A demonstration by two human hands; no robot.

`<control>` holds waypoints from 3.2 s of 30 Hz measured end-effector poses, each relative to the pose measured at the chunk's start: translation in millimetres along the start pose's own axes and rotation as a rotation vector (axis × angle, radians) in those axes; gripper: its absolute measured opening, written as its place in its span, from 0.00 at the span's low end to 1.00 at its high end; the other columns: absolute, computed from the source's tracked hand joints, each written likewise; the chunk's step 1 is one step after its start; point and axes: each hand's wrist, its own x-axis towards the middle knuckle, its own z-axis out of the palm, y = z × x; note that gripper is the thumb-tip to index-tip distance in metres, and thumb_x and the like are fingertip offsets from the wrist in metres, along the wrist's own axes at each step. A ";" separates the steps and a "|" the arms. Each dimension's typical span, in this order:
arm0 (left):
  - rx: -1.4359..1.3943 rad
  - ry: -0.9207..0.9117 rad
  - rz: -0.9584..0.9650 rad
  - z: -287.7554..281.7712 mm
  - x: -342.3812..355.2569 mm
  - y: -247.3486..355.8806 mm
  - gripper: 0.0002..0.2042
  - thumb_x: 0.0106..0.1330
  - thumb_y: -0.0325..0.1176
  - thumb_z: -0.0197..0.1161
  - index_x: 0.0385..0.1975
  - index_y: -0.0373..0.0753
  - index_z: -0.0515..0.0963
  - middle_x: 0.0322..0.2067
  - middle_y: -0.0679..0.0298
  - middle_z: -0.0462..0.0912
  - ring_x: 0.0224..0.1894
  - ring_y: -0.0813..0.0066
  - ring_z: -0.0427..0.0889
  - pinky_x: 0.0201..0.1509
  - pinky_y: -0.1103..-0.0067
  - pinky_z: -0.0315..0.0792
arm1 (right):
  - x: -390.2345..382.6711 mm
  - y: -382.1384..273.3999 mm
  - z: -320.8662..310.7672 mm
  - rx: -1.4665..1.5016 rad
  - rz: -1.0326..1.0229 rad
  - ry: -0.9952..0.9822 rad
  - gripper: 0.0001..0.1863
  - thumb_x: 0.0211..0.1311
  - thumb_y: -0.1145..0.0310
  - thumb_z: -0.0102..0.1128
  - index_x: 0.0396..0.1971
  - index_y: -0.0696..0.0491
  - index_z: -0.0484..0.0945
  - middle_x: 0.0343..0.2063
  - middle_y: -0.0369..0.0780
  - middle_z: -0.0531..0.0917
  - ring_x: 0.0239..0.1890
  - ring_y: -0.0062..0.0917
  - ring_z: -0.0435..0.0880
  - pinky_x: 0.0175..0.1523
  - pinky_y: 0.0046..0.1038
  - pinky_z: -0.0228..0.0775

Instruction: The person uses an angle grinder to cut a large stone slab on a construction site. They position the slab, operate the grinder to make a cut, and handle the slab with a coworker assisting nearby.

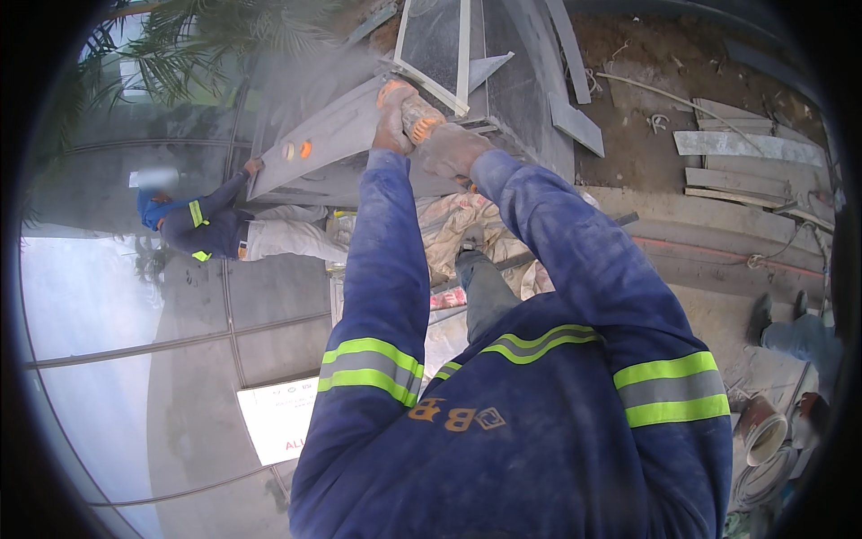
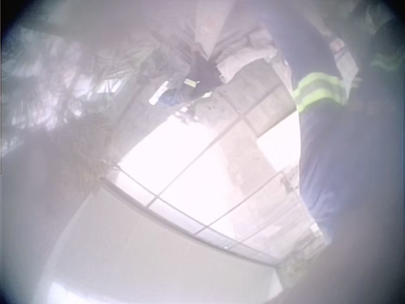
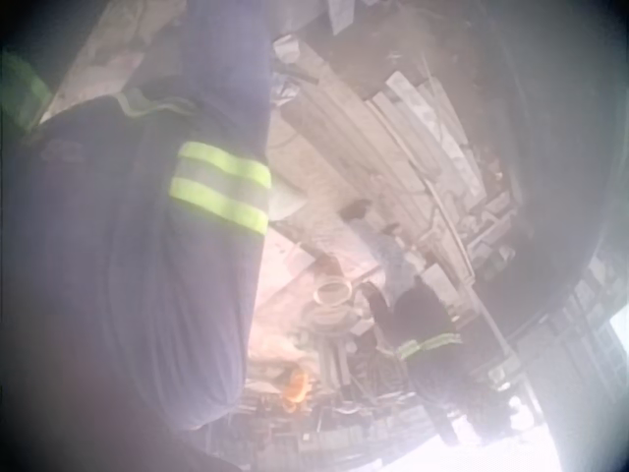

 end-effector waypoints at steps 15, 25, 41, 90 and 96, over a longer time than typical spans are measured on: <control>0.016 0.000 -0.047 -2.6 14.7 10.5 0.10 0.60 0.37 0.65 0.35 0.40 0.75 0.27 0.62 0.78 0.30 0.63 0.84 0.34 0.65 0.82 | -9.9 -20.9 -30.2 0.203 0.144 -0.019 0.14 0.54 0.66 0.62 0.36 0.61 0.85 0.30 0.47 0.87 0.28 0.34 0.89 0.29 0.35 0.81; 0.001 -0.051 0.067 13.9 -14.6 3.0 0.11 0.60 0.36 0.65 0.38 0.40 0.74 0.28 0.61 0.78 0.29 0.63 0.83 0.34 0.65 0.82 | -22.5 -10.9 -19.5 0.046 0.036 0.024 0.16 0.54 0.66 0.60 0.38 0.60 0.84 0.35 0.49 0.86 0.35 0.38 0.89 0.36 0.37 0.80; 0.104 -0.050 0.203 11.3 -6.3 -1.3 0.10 0.61 0.35 0.64 0.38 0.40 0.74 0.29 0.60 0.80 0.29 0.62 0.84 0.35 0.66 0.83 | 6.7 -6.2 -16.3 0.094 0.098 0.000 0.15 0.54 0.63 0.60 0.37 0.55 0.86 0.34 0.48 0.87 0.36 0.37 0.89 0.39 0.34 0.81; -0.033 0.004 0.031 7.3 -15.8 -10.6 0.14 0.60 0.34 0.66 0.42 0.40 0.73 0.32 0.63 0.78 0.31 0.64 0.84 0.34 0.66 0.83 | -54.7 -4.1 -17.7 0.005 -0.033 0.059 0.21 0.55 0.58 0.58 0.43 0.57 0.83 0.43 0.54 0.83 0.49 0.45 0.84 0.53 0.41 0.76; -0.034 -0.001 0.078 12.0 -17.8 -17.6 0.13 0.60 0.34 0.67 0.42 0.40 0.74 0.32 0.63 0.78 0.32 0.64 0.83 0.35 0.66 0.83 | -65.9 0.9 -21.6 0.046 -0.042 0.071 0.21 0.55 0.61 0.58 0.44 0.58 0.83 0.44 0.53 0.83 0.48 0.44 0.84 0.52 0.39 0.76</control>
